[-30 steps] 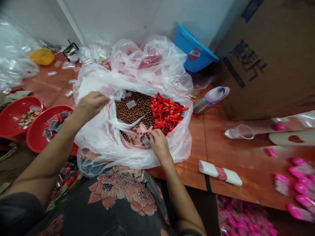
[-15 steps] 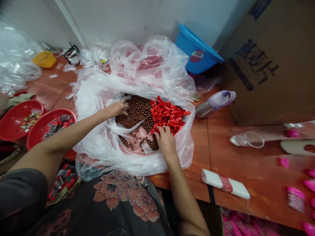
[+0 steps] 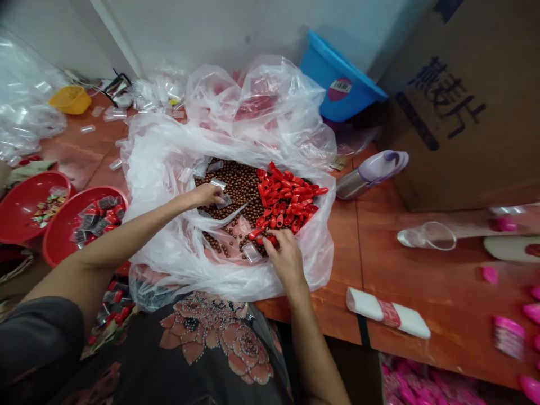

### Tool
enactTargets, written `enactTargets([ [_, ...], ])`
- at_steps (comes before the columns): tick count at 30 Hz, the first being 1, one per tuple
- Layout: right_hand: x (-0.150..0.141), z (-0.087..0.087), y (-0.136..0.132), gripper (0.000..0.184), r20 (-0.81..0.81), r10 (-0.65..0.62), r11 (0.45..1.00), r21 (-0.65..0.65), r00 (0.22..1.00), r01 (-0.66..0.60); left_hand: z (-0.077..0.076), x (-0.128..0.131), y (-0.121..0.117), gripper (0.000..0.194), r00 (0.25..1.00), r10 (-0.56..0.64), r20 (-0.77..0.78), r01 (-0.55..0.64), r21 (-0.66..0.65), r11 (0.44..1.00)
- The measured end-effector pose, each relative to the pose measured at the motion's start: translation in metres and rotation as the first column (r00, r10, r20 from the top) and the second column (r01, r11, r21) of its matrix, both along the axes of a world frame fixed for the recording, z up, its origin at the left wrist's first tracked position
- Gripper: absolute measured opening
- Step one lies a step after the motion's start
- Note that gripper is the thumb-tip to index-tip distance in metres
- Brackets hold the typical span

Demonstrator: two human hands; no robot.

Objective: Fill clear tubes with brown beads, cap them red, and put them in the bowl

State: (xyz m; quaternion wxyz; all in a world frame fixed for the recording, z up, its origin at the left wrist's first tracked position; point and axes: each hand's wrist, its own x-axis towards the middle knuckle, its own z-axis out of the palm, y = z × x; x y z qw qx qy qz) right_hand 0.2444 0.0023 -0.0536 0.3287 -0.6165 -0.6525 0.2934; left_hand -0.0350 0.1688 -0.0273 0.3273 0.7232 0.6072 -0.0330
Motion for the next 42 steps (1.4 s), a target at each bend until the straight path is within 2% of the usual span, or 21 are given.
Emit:
enactTargets([
  [2,0.002,-0.002,-0.007,0.025,0.075,0.097,0.995,-0.025,0.992,-0.095,-0.005,0.011,0.001,0.01,0.988,0.106,0.11,-0.106,-0.004,0.994],
  [5,0.005,-0.008,-0.014,0.025,0.182,0.187,0.982,-0.045,0.965,-0.182,-0.013,0.029,0.008,0.009,0.945,0.194,0.265,-0.203,0.008,0.979],
  [10,0.006,-0.016,-0.017,0.031,0.249,0.221,0.975,-0.04,0.943,-0.218,-0.029,0.054,0.02,0.017,0.81,0.329,0.486,-0.331,-0.084,0.94],
  [14,0.006,-0.018,-0.016,0.035,0.255,0.213,0.976,-0.011,0.943,-0.218,-0.037,0.067,0.021,0.022,0.729,0.352,0.587,-0.372,-0.093,0.924],
  [19,0.003,-0.023,-0.016,0.035,0.21,0.181,0.981,0.025,0.961,-0.191,-0.047,0.073,0.019,0.014,0.571,0.376,0.73,-0.428,-0.126,0.895],
  [22,0.001,-0.021,-0.017,0.03,0.13,0.169,0.984,0.032,0.977,-0.175,-0.052,0.073,0.019,0.019,0.481,0.395,0.783,-0.445,-0.17,0.879],
  [25,0.0,-0.017,-0.019,0.025,0.031,0.12,0.993,0.013,0.992,-0.12,-0.052,0.073,0.017,0.025,0.424,0.397,0.814,-0.435,-0.201,0.878],
  [27,-0.001,-0.016,-0.022,0.023,-0.038,0.058,0.998,-0.025,0.998,-0.059,-0.048,0.071,0.014,0.029,0.39,0.385,0.836,-0.425,-0.208,0.881],
  [30,-0.004,-0.017,-0.025,0.024,-0.18,-0.043,0.995,-0.101,0.983,0.025,-0.033,0.066,0.005,0.033,0.323,0.376,0.869,-0.423,-0.222,0.878],
  [33,-0.01,-0.012,-0.026,0.042,-0.376,-0.167,0.985,-0.101,0.911,0.139,-0.011,0.059,-0.014,0.04,0.267,0.402,0.876,-0.381,-0.287,0.879],
  [35,-0.015,-0.002,-0.024,0.05,-0.491,-0.213,0.976,-0.078,0.845,0.201,0.004,0.053,-0.032,0.047,0.233,0.425,0.874,-0.319,-0.345,0.883],
  [39,-0.021,0.024,-0.018,0.034,-0.609,-0.209,0.977,-0.097,0.765,0.189,0.027,0.043,-0.076,0.053,0.173,0.466,0.868,-0.216,-0.428,0.877],
  [42,-0.027,0.033,-0.013,0.029,-0.703,-0.185,0.982,-0.11,0.687,0.153,0.032,0.036,-0.105,0.047,0.149,0.505,0.85,-0.18,-0.478,0.859],
])
